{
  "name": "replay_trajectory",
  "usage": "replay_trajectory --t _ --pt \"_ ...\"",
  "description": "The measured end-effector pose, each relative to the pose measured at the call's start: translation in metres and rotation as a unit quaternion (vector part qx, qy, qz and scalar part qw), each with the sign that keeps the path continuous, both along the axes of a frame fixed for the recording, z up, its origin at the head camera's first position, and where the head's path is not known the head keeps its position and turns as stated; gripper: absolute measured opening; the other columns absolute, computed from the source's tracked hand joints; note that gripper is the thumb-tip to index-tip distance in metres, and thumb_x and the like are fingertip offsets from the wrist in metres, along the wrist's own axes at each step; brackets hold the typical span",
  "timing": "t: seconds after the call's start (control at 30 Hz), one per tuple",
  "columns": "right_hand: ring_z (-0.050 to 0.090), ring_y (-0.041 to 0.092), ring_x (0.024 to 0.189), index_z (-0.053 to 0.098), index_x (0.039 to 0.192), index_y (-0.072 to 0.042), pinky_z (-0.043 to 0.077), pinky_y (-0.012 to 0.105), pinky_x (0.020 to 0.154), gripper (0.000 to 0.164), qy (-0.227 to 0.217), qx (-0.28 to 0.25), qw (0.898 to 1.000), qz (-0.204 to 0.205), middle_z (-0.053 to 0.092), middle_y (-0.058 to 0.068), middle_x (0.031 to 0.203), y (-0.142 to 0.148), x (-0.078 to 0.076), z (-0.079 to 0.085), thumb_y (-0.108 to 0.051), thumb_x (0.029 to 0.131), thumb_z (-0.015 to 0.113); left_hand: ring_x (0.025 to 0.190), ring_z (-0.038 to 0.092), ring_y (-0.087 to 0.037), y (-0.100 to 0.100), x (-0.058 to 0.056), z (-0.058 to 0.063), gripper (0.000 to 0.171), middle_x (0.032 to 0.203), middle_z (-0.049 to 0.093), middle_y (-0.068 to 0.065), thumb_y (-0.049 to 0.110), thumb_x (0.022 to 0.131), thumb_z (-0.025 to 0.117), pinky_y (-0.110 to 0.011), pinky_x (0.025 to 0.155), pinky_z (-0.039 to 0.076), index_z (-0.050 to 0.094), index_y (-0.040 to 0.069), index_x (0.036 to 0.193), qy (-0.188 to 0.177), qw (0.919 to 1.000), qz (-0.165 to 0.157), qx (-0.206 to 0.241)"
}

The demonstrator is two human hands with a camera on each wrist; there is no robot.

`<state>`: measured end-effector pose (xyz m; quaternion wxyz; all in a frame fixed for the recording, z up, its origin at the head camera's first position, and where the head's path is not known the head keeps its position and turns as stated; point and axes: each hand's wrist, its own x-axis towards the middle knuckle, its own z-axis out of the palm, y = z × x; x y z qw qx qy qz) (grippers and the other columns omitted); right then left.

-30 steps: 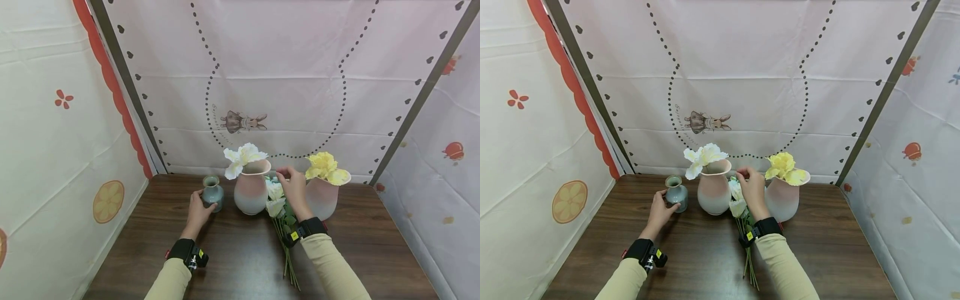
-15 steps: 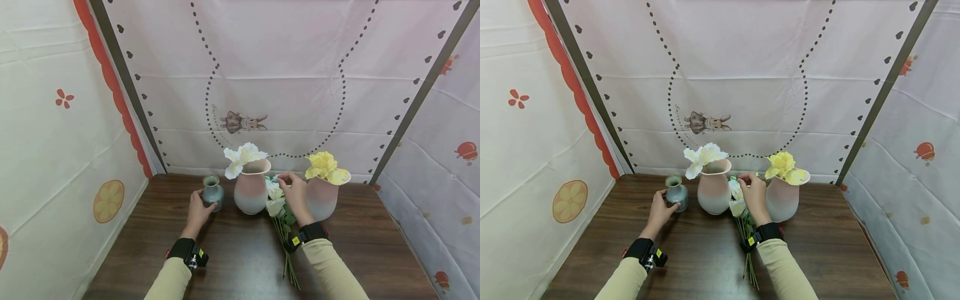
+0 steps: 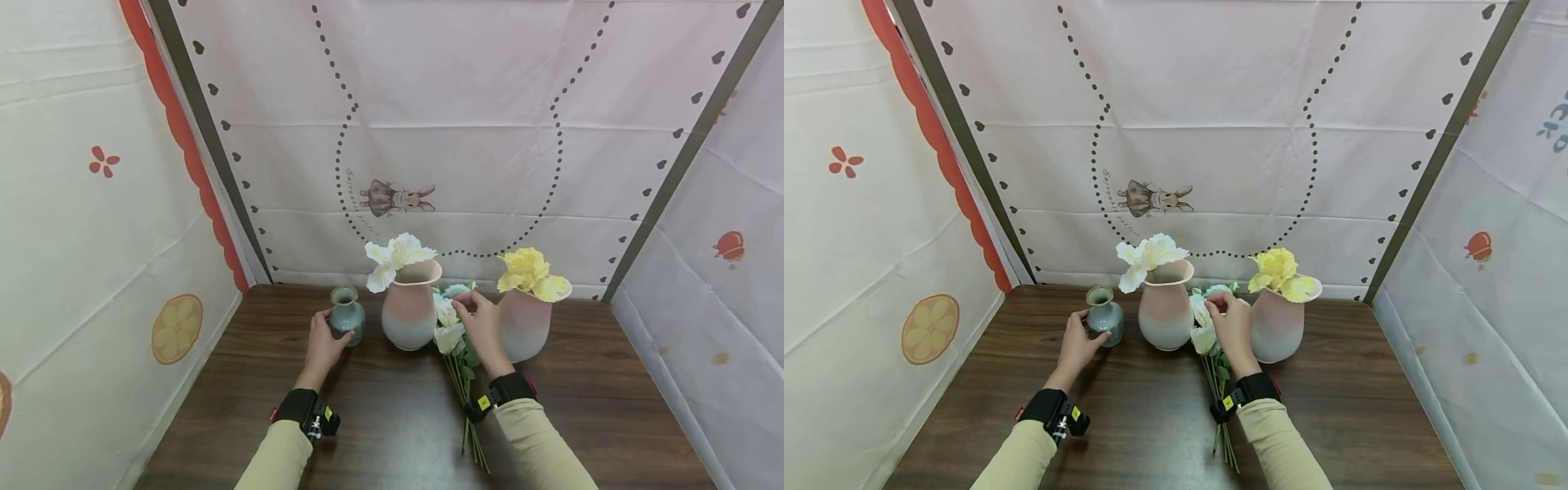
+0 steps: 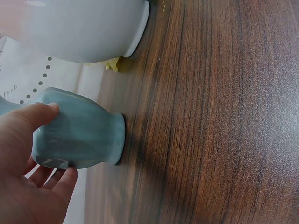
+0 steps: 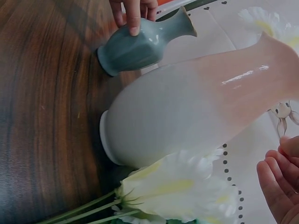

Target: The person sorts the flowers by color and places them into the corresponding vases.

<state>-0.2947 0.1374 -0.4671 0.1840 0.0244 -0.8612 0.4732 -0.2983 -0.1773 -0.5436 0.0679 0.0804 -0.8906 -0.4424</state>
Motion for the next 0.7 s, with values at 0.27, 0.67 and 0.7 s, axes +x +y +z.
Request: replay_trajectory --t 0.27,0.67,0.7 --pt "0.067 0.018 0.071 0.074 0.094 -0.008 0.051 0.024 0.063 0.009 -0.011 -0.002 1.000 -0.008 0.074 0.009 0.083 0.000 0.004 -0.014 -0.016 0.093 0.071 0.139 0.040 -0.044 0.000 -0.001 -0.001 0.076 0.148 0.033 -0.026 0.020 0.090 0.074 -0.057 0.114 0.039 0.028 -0.001 0.146 -0.003 1.0000 0.003 -0.003" --pt "0.066 0.016 0.068 0.073 0.092 -0.007 0.049 0.022 0.061 0.008 -0.008 -0.012 1.000 -0.006 0.074 0.009 0.081 0.000 0.010 -0.027 -0.015 0.091 0.072 0.139 0.039 -0.044 0.000 -0.005 0.000 0.075 0.148 0.033 -0.026 0.020 0.090 0.074 -0.056 0.115 0.038 0.028 -0.001 0.146 -0.003 1.0000 0.003 -0.001" --pt "0.066 0.015 0.068 0.073 0.092 -0.007 0.049 0.022 0.060 0.008 -0.012 -0.013 1.000 -0.006 0.073 0.009 0.081 0.000 0.011 -0.028 -0.016 0.091 0.072 0.139 0.039 -0.044 0.000 -0.005 0.000 0.075 0.148 0.033 -0.026 0.020 0.090 0.074 -0.056 0.114 0.038 0.028 -0.001 0.146 -0.003 1.0000 0.002 -0.002"
